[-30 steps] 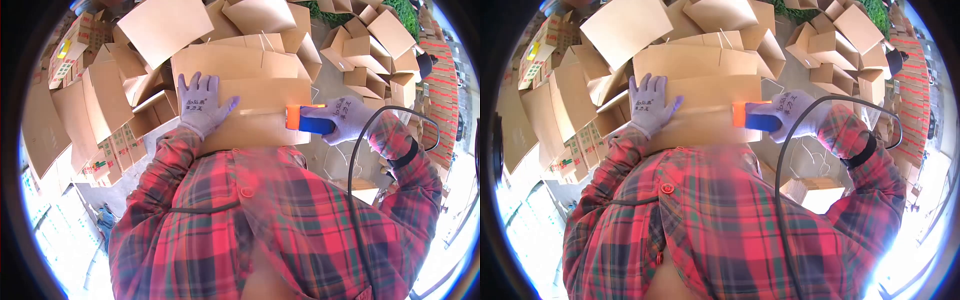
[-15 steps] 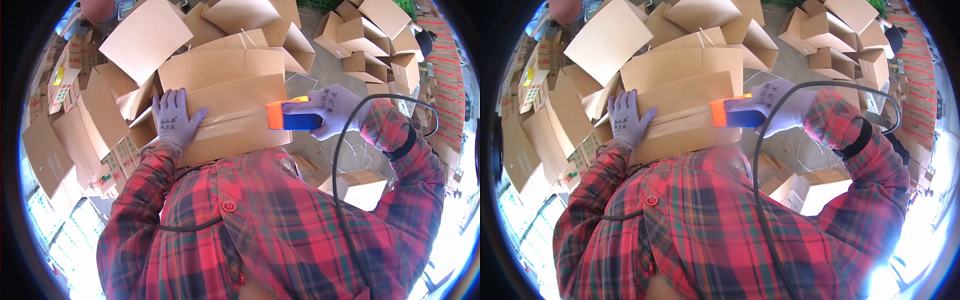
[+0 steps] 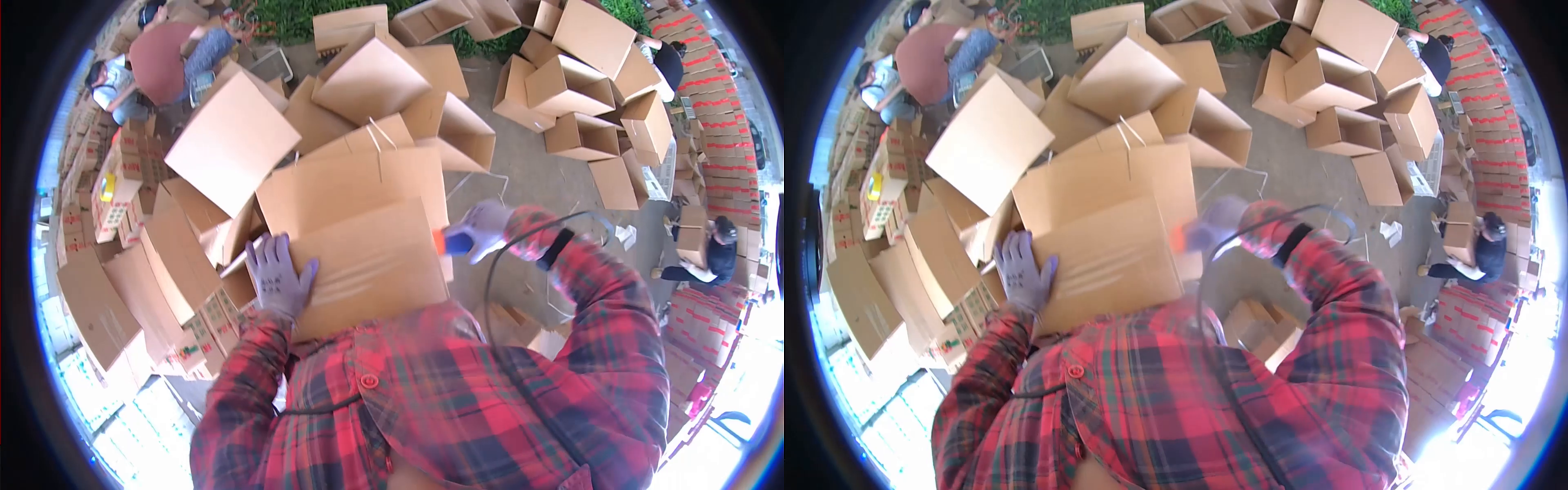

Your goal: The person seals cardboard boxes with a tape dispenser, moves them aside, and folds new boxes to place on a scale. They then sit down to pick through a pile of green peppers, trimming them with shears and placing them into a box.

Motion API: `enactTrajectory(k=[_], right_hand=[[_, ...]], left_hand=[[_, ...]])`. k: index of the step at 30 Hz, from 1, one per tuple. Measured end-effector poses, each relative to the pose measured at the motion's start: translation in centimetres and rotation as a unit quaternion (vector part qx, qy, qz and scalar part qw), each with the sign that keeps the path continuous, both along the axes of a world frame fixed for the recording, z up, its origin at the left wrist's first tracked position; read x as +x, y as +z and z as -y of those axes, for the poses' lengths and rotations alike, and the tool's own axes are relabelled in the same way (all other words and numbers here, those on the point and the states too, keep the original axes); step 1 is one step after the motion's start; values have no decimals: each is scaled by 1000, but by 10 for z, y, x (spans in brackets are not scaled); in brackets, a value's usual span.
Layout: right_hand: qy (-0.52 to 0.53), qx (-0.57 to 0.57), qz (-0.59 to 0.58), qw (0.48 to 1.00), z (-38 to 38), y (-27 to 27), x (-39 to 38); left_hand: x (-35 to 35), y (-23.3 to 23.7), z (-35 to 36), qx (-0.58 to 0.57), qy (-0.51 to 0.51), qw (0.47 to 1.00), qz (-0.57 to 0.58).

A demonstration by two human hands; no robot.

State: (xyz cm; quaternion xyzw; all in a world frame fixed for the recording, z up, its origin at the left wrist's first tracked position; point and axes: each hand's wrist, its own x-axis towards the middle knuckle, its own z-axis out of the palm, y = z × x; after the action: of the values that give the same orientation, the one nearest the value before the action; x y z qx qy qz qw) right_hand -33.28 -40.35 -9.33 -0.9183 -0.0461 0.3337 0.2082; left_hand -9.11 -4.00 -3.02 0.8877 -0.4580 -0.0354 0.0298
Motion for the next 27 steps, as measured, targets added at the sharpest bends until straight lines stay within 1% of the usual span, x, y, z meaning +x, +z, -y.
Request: enactTrajectory(k=[1, 4, 6, 7, 10, 13, 14, 16, 17, 18, 20, 21, 22, 23, 24, 26, 27], right_hand=[[-43, 1, -100, 994, -13, -18, 15], [-62, 111, -123, 984, -15, 19, 45], [-73, 135, -244, 958, -26, 18, 58], [-85, 146, -273, 947, -28, 8, 57], [-157, 173, -296, 926, -51, -40, 37], [-227, 177, -295, 911, -63, -70, 18], [-254, 173, -286, 908, -64, -79, 9], [-325, 152, -240, 902, -61, -90, -14], [-371, 133, -197, 898, -57, -87, -25], [-421, 110, -148, 888, -54, -82, -38], [-545, 55, 4, 837, -58, -37, -48], [-629, 58, 90, 770, -67, -24, -45], [-699, 61, 173, 691, -81, -13, -39], [-759, 66, 251, 598, -96, -1, -31], [-777, 21, 233, 585, -114, 30, -11], [-690, -64, 350, 630, -144, 18, 10], [-714, -31, 344, 609, -146, 4, 11]], left_hand=[[1, 1, 0, 1, 0, 1000, 0], [0, 1, 0, 17, 2, 1000, 0], [-1, -5, -1, 9, 8, 1000, -3], [2, -4, 0, 1, 12, 1000, 0], [7, 1, -4, 5, 10, 999, -32], [15, 0, -5, -12, 7, 998, -54], [16, 5, -7, -49, 25, 997, -47], [20, 23, -14, -129, 63, 989, -36], [23, 31, -26, -121, 133, 984, -15], [27, 20, -50, -140, 183, 972, -45], [33, -21, -100, -173, 292, 935, -101], [32, -32, -112, -222, 284, 906, -220], [23, -25, -108, -216, 314, 858, -344], [12, -21, -99, -207, 337, 794, -461], [7, -16, -92, -197, 351, 715, -571], [6, -33, -96, -213, 356, 749, -516], [5, -42, -96, -223, 357, 764, -489]])
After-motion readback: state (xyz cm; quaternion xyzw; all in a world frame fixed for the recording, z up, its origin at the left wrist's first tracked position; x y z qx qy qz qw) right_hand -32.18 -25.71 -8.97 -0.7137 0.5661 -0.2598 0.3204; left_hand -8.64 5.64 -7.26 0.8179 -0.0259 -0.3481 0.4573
